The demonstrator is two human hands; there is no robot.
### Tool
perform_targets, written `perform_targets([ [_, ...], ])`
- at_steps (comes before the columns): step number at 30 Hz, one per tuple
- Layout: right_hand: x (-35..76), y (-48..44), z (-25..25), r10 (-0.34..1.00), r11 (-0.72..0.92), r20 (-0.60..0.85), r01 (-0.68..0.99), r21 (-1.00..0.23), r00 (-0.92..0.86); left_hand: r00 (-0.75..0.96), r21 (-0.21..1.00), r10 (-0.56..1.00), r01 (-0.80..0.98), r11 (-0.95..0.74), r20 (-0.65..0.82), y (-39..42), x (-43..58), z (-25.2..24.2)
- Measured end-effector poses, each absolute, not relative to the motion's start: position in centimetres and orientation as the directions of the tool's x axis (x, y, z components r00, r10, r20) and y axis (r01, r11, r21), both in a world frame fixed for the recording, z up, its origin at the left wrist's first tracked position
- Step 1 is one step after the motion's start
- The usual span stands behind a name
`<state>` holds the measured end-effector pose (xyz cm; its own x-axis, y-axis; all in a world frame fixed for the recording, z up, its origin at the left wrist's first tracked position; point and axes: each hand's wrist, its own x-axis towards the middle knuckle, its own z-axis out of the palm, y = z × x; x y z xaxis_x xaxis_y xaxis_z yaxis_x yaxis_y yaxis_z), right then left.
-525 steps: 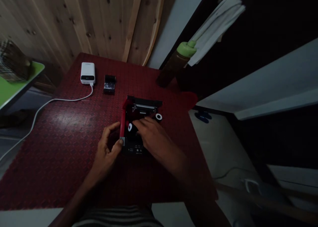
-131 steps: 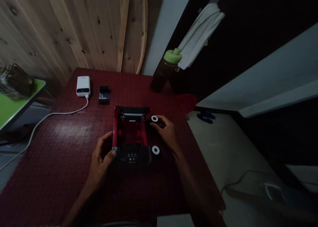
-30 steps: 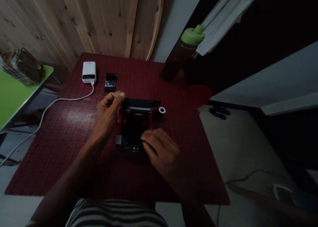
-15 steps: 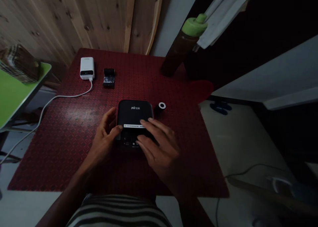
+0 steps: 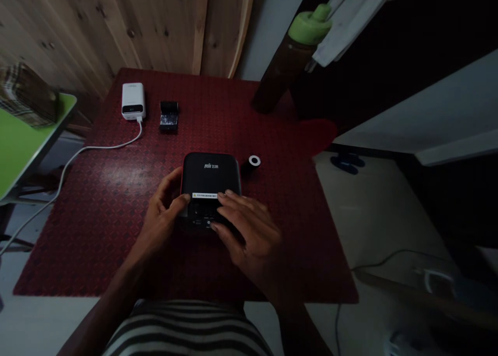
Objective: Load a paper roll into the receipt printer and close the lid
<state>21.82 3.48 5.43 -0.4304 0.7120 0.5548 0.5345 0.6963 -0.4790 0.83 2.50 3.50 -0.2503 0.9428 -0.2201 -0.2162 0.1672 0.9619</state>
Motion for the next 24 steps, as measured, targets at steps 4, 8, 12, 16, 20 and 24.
perform_targets([
  [4,22.6,2.4,4.6,0.798,0.594,0.546,0.491,-0.637,-0.257,-0.260,0.953,0.933,-0.236,0.188,-0.248,1.2,0.5,3.1],
  [8,23.1,0.5,2.0,0.946,0.298,0.323,0.443,-0.845,-0.021,-0.254,0.959,0.935,-0.199,0.202,-0.249,-0.2,0.0,3.2],
  [12,22.8,-1.0,-0.1,0.985,0.170,0.173,0.377,-0.910,-0.027,-0.269,0.969,0.933,-0.126,0.210,-0.237,-0.2,-0.2,3.7],
  [16,22.4,-1.4,-0.1,0.983,0.178,0.183,0.373,-0.911,-0.022,-0.261,0.975,0.940,-0.093,0.203,-0.220,0.2,-0.2,4.2],
  [20,22.6,-1.2,0.3,0.978,0.202,0.208,0.411,-0.889,-0.031,-0.256,0.973,0.940,-0.101,0.207,-0.226,0.5,0.0,4.6],
  [24,22.7,-1.2,-0.1,0.979,0.195,0.203,0.414,-0.889,-0.025,-0.265,0.968,0.932,-0.097,0.231,-0.249,0.5,0.3,4.9],
])
